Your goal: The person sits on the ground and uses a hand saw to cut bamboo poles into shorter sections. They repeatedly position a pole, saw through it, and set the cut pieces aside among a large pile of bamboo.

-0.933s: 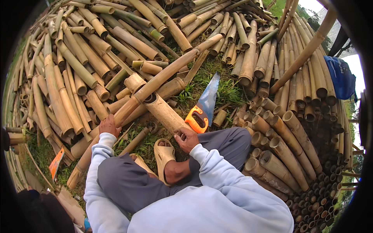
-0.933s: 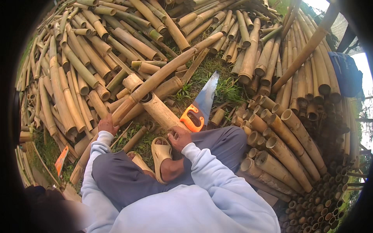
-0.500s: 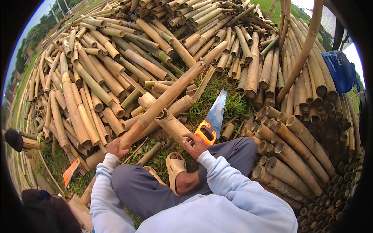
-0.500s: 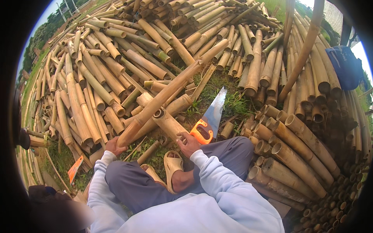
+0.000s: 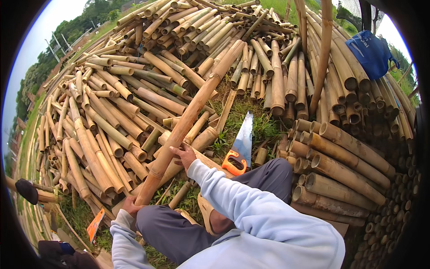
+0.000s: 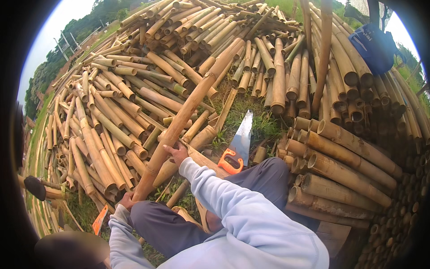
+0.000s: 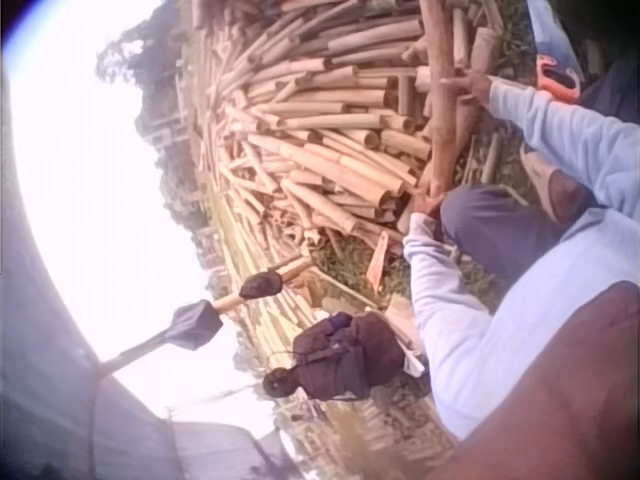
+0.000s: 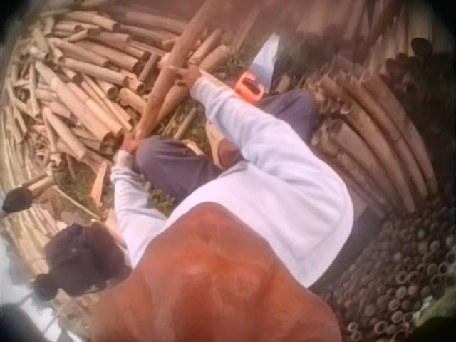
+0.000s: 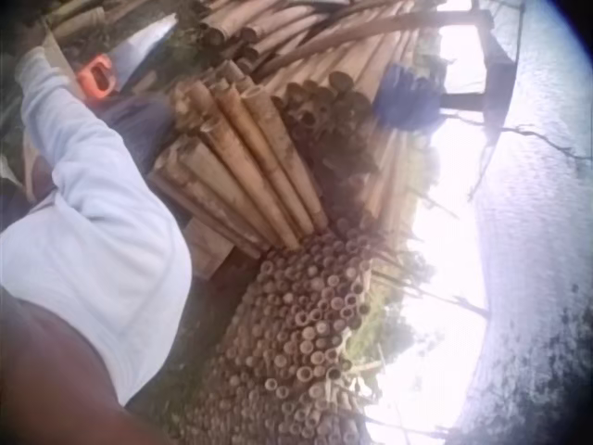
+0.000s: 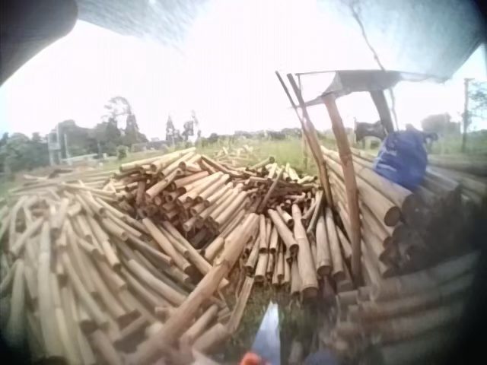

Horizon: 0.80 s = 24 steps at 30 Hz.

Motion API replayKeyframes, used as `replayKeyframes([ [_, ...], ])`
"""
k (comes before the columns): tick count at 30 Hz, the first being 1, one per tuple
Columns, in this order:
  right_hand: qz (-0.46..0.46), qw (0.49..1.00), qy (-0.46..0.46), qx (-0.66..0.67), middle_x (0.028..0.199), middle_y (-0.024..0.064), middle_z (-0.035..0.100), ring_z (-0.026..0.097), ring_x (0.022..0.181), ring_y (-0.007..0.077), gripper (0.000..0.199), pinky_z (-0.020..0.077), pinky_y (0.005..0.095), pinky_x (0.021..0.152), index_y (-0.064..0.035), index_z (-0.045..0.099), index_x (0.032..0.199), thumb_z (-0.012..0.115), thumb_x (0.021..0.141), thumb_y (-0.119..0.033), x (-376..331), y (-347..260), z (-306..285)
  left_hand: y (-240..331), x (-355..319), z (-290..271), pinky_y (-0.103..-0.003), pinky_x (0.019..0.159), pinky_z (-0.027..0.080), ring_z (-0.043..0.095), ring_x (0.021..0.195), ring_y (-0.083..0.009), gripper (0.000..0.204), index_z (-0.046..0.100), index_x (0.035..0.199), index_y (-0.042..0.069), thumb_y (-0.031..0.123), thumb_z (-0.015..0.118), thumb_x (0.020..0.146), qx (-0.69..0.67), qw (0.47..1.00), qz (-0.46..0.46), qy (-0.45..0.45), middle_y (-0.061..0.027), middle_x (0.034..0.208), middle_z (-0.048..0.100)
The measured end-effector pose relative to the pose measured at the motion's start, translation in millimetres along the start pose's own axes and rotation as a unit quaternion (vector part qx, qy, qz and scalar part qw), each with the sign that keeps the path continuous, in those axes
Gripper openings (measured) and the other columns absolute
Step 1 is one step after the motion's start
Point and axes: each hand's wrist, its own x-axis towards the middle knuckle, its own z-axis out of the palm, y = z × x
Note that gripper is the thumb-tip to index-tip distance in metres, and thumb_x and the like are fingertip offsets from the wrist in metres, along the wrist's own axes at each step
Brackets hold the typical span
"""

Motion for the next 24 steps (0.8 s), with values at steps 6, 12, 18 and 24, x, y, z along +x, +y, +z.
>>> replayKeyframes([
  [6,0.019,0.997,0.053,-0.051,0.124,0.0084,0.063,0.062,0.107,0.0224,0.071,0.0523,0.0393,0.087,-0.0078,0.052,0.138,0.086,0.082,-0.034,-13.3,29.0,13.5,-52.8,-2.2,9.0,-0.032,0.091,0.051,0.062,0.099,-0.0102,0.056,0.067,0.124,0.000,0.025,0.086,0.078,-0.059,0.998,0.031,-0.020,-0.0043,0.108,0.073],
  [12,-0.125,0.979,0.063,-0.148,0.130,0.0192,0.061,0.062,0.117,0.0292,0.084,0.0510,0.0398,0.102,0.0018,0.045,0.140,0.088,0.079,-0.039,-3.4,20.8,17.7,-23.7,-2.8,20.3,-0.035,0.091,0.052,0.066,0.103,-0.0200,0.067,0.063,0.123,0.000,0.035,0.090,0.071,0.018,0.991,0.056,0.117,-0.0114,0.112,0.072],
  [18,-0.111,0.970,0.088,-0.196,0.129,0.0254,0.061,0.063,0.118,0.0321,0.081,0.0497,0.0402,0.104,0.0061,0.044,0.137,0.086,0.081,-0.035,-23.0,12.2,51.1,-59.7,-23.4,0.7,-0.043,0.098,0.046,0.068,0.102,-0.0347,0.072,0.063,0.119,0.007,0.047,0.086,0.064,0.249,0.947,0.048,0.198,-0.0175,0.112,0.070],
  [24,-0.112,0.982,0.091,-0.124,0.121,0.0195,0.065,0.066,0.109,0.0272,0.065,0.0525,0.0394,0.095,0.0049,0.048,0.131,0.082,0.084,-0.026,13.9,64.1,26.4,-84.8,-8.2,22.9,-0.048,0.099,0.042,0.062,0.111,-0.0392,0.067,0.061,0.126,0.004,0.033,0.072,0.067,0.253,0.932,0.053,0.255,-0.0200,0.119,0.067],
])
